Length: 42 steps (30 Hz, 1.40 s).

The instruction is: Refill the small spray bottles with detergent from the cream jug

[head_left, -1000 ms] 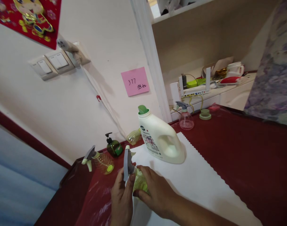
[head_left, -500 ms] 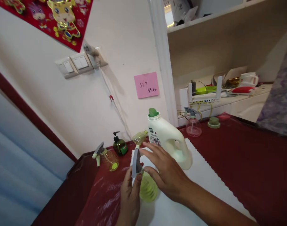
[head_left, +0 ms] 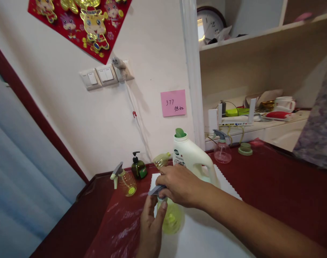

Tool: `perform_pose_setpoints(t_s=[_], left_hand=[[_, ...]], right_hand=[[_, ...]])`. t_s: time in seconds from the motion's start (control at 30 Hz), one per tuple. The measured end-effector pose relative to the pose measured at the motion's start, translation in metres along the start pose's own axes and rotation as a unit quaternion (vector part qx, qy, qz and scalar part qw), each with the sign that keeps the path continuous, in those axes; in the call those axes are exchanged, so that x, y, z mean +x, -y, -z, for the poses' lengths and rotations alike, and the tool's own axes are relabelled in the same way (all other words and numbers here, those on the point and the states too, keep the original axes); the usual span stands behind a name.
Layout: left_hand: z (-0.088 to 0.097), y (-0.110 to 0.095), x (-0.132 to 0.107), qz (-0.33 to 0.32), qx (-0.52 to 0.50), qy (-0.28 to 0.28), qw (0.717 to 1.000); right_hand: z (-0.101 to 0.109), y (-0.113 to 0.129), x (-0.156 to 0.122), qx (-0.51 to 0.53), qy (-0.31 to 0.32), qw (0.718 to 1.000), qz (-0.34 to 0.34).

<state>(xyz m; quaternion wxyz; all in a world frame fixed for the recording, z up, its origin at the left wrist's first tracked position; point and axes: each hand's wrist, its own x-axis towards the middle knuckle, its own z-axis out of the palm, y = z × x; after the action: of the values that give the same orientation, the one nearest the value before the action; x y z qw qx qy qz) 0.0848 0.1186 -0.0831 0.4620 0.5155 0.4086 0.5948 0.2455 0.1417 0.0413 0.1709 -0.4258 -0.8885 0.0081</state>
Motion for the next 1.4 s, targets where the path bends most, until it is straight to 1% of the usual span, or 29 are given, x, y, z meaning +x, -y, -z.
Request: perform_pose_setpoints(t_s=[0.13,0.2,0.27,0.37,0.53,0.63,0.73,0.8,0.93,1.07,1.17,1.33,1.4], left_hand=[[-0.005,0.001,0.004,-0.019,-0.019,-0.045,0.999],[-0.008,-0.001,0.007,-0.027,-0.011,-0.068,0.997],[-0.009,-0.001,0.01,-0.024,0.008,-0.078,0.997],[-0.005,0.0,0.011,-0.017,0.027,-0.065,0.997],[0.005,0.008,0.009,-0.039,0.073,-0.02,0.996],[0.007,0.01,0.009,-0.039,0.087,0.005,0.995],[0.005,0.008,0.009,-0.036,0.059,0.032,0.997],[0.003,0.006,0.008,-0.037,0.047,0.029,0.998],[-0.002,0.005,0.01,-0.043,0.052,-0.016,0.998],[-0.001,0.006,0.012,-0.042,0.065,-0.015,0.997],[0.004,0.006,0.013,-0.045,0.082,0.003,0.996],[0.017,0.004,0.016,-0.019,0.09,0.101,0.991],[0.018,0.002,0.017,-0.005,0.084,0.121,0.989]], right_hand=[[0.001,0.013,0.002,-0.01,0.016,0.999,-0.03],[0.003,0.019,0.003,-0.01,0.023,0.999,-0.039],[0.003,0.022,0.002,-0.009,0.029,0.999,-0.043],[0.003,0.024,0.0,-0.009,0.031,0.999,-0.037],[-0.001,0.021,-0.001,-0.005,0.034,0.999,-0.021],[-0.002,0.017,0.0,0.003,0.034,0.999,-0.033],[-0.003,0.013,0.001,0.015,0.028,0.998,-0.057],[-0.004,0.012,0.0,0.021,0.023,0.997,-0.071],[-0.006,0.012,-0.004,0.028,0.019,0.996,-0.085],[-0.008,0.011,-0.005,0.031,0.017,0.996,-0.077],[-0.009,0.007,-0.004,0.035,0.012,0.997,-0.066],[-0.012,0.004,-0.004,0.038,0.008,0.997,-0.068],[-0.012,0.005,-0.004,0.038,0.007,0.997,-0.071]])
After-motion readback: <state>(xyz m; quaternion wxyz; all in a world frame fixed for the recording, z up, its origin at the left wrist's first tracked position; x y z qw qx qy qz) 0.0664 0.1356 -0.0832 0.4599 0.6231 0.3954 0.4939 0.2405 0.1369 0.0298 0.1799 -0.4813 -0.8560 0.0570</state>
